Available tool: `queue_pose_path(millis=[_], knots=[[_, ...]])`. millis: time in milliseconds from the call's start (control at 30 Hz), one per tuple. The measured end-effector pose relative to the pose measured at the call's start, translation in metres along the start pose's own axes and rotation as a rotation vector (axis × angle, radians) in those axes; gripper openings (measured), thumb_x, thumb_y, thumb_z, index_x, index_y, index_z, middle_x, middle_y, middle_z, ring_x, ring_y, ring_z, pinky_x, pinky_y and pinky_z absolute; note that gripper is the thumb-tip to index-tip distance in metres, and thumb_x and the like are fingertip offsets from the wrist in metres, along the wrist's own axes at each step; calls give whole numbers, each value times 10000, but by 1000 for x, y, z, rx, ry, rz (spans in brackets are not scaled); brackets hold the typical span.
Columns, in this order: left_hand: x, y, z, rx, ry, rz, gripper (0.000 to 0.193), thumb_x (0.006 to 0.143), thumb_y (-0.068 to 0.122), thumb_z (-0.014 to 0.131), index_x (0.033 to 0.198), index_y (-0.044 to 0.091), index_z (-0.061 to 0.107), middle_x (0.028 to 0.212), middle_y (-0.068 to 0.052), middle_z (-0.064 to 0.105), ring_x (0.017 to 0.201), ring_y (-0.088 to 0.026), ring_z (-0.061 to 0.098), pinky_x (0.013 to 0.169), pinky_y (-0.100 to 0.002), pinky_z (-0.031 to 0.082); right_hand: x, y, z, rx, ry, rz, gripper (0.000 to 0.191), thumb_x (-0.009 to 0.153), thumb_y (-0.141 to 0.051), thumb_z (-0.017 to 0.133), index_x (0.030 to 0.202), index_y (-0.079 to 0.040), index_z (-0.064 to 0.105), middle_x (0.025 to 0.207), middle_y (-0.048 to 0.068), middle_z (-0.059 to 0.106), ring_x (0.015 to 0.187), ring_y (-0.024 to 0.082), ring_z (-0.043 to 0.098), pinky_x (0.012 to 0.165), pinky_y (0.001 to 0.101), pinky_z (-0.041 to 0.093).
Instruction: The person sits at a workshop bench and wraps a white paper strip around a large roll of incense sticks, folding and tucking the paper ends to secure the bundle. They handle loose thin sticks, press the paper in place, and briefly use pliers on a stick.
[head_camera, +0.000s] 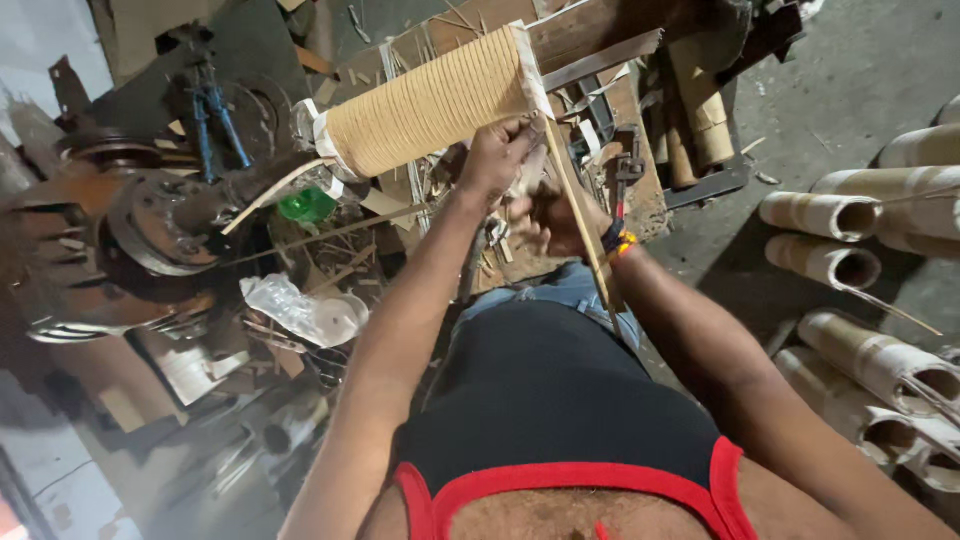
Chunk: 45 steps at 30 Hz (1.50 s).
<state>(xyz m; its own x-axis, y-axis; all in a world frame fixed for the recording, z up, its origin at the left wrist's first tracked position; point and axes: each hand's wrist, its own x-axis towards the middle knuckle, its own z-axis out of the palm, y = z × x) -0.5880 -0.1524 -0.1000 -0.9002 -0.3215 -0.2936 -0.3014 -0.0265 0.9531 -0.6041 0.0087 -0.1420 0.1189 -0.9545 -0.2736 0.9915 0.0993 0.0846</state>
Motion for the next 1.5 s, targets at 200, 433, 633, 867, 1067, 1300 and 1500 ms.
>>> queue_pose_path(millis=[200,433,633,867,1067,1300,1500], knots=[[-14,0,0,102,14,210,267,1028,243,704,847,57,642,721,25,563,630,-67,468,559,-263,421,-40,-3,-7,-1476,391,-306,165,995,-178,593,985,-73,720,855,74,736,723,187,695,623,313,554],[-34,2,-2,178,37,88,235,1027,222,665,893,30,690,666,-8,606,576,-76,502,513,-285,420,-14,-71,42,-929,607,-734,213,999,-177,696,1064,6,784,876,4,745,766,57,650,638,234,494],[-32,-11,-2,236,77,190,130,893,49,607,973,35,708,735,-58,689,621,-119,633,549,-313,497,1,-79,65,-1311,777,-823,178,953,-139,755,914,33,781,734,10,690,632,43,580,547,234,423],[-37,-12,-1,285,148,143,194,1005,171,619,893,36,702,669,-107,666,555,-173,626,544,-416,497,7,-73,55,-982,782,-878,78,904,-93,762,904,-24,797,782,-17,731,659,33,631,566,197,480],[-72,1,-3,464,246,203,325,1033,276,685,844,12,690,666,-132,622,537,-195,576,528,-396,465,-7,-58,54,-935,695,-827,160,969,-145,731,1014,2,777,798,-34,692,657,27,576,559,202,422],[-138,22,-13,386,165,135,335,1041,254,652,835,-10,665,626,-120,623,495,-166,574,469,-358,446,-22,-41,45,-939,815,-798,221,928,-160,760,1059,17,780,809,-22,700,640,35,545,555,185,391],[-158,68,12,291,77,-22,233,1037,229,555,907,56,642,642,-79,669,451,-128,619,362,-341,489,-27,-34,27,-897,713,-825,229,934,-130,751,1084,43,765,869,6,721,730,48,616,621,186,451]])
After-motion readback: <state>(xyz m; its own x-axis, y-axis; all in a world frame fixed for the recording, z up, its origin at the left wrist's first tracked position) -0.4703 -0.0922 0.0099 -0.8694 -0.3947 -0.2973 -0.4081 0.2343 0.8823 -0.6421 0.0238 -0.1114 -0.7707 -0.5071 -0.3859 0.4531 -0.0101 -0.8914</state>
